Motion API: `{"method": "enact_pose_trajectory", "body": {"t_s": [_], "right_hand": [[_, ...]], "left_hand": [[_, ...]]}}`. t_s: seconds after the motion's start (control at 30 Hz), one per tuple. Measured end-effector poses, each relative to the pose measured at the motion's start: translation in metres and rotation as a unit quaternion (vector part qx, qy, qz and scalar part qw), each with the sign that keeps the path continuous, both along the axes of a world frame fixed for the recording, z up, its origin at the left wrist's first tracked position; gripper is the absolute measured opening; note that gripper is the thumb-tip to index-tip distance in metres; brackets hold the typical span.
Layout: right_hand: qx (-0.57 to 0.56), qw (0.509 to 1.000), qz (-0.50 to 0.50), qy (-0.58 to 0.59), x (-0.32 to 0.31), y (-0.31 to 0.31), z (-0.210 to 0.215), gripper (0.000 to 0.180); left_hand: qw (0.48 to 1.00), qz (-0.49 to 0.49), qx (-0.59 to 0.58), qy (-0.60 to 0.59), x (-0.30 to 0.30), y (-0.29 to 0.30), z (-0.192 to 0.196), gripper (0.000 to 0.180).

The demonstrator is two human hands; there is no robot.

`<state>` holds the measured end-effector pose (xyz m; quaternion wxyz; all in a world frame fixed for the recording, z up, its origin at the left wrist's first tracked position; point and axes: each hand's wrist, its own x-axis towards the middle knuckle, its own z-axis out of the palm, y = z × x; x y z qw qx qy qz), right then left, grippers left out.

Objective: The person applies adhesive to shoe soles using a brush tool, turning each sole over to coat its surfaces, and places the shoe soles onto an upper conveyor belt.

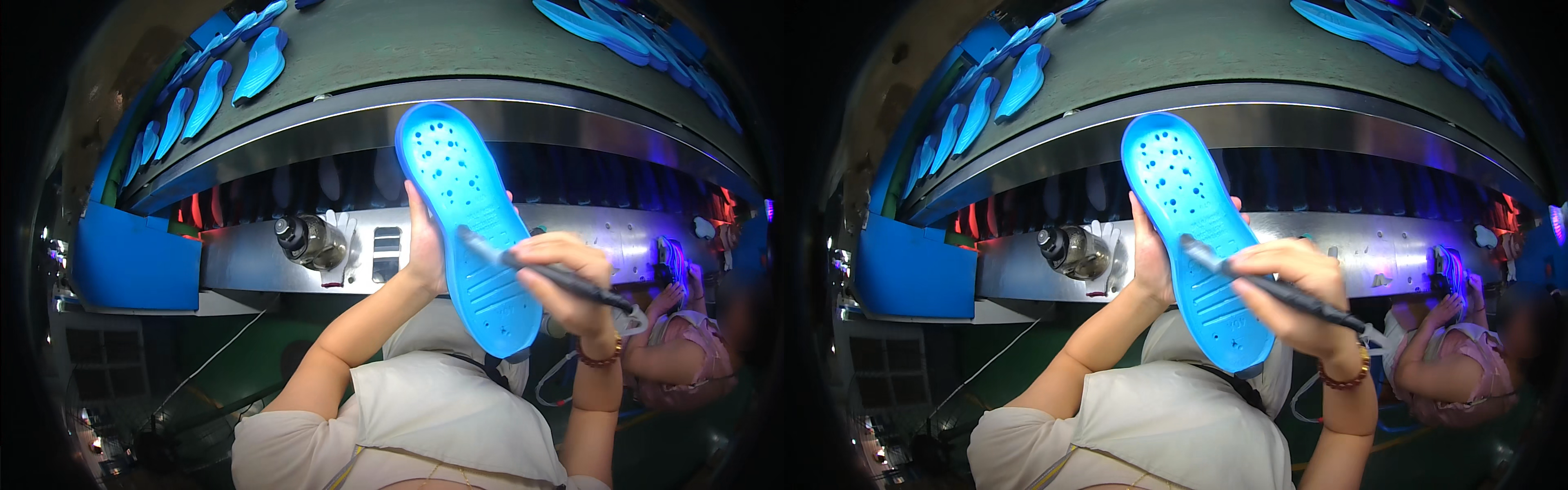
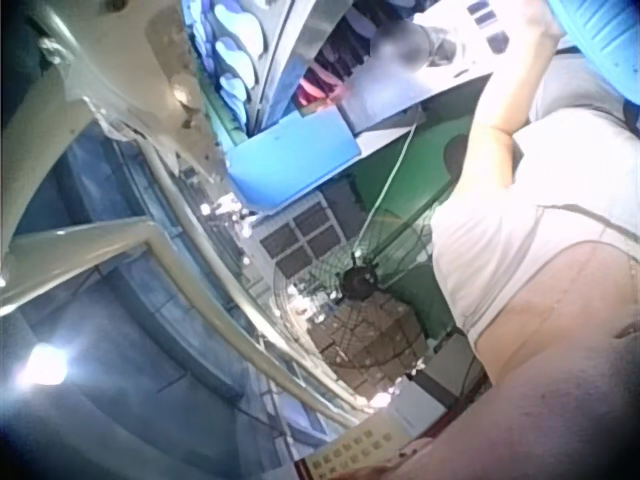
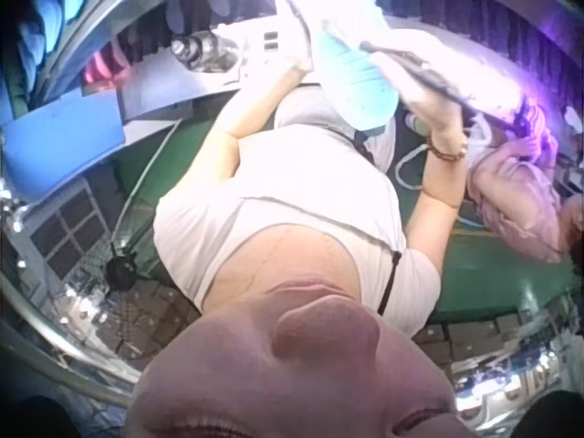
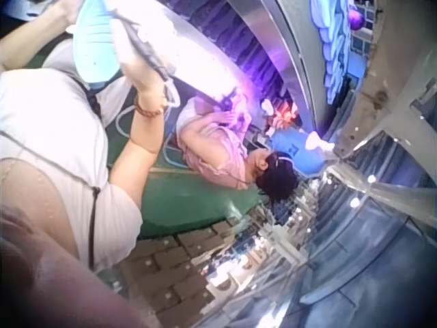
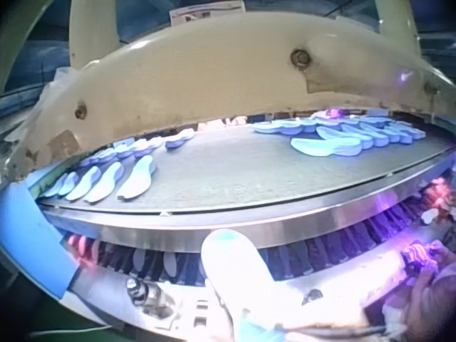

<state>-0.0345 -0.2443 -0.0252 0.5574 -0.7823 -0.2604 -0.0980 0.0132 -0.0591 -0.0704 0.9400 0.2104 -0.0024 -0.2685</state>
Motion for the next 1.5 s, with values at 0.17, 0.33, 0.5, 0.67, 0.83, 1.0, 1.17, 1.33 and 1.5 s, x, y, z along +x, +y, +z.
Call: {"method": "enact_pose_trajectory", "body": {"t_s": [0.17,0.33,0.5,0.67,0.83,1.0,1.17,1.33,1.5], "right_hand": [[0.005,0.988,0.148,0.038,-0.018,0.01,0.011,0.019],[0.01,0.997,0.063,0.04,-0.013,0.002,-0.008,0.023],[0.166,0.969,0.147,0.112,0.001,-0.018,-0.016,0.023],[0.456,0.842,0.016,0.288,-0.008,0.015,-0.019,0.022],[0.223,0.968,0.009,0.113,-0.019,0.017,-0.009,0.021],[0.131,0.99,0.014,0.049,-0.014,0.027,-0.004,0.024],[0.099,0.994,0.032,0.037,0.011,0.002,0.0,0.022],[0.031,0.997,0.068,-0.005,0.011,0.0,0.009,0.023],[-0.03,0.984,0.178,-0.001,-0.007,0.004,0.027,0.023]], "left_hand": [[0.999,0.043,-0.019,-0.029,0.02,0.011,0.012,0.088],[0.99,0.115,0.069,-0.053,0.031,0.019,0.019,0.087],[0.993,0.065,0.06,-0.082,0.044,0.023,0.045,0.088],[0.992,0.079,-0.007,-0.095,-0.006,0.002,0.034,0.072],[0.996,0.078,-0.003,-0.054,0.004,0.006,0.033,0.048],[0.99,0.101,-0.077,-0.063,0.018,0.007,0.03,0.048],[0.994,0.044,-0.08,-0.059,0.03,0.008,0.032,0.048],[0.997,0.048,-0.001,-0.059,0.037,0.005,0.043,0.048],[0.992,-0.107,-0.061,0.039,0.047,0.007,0.04,0.04]]}}
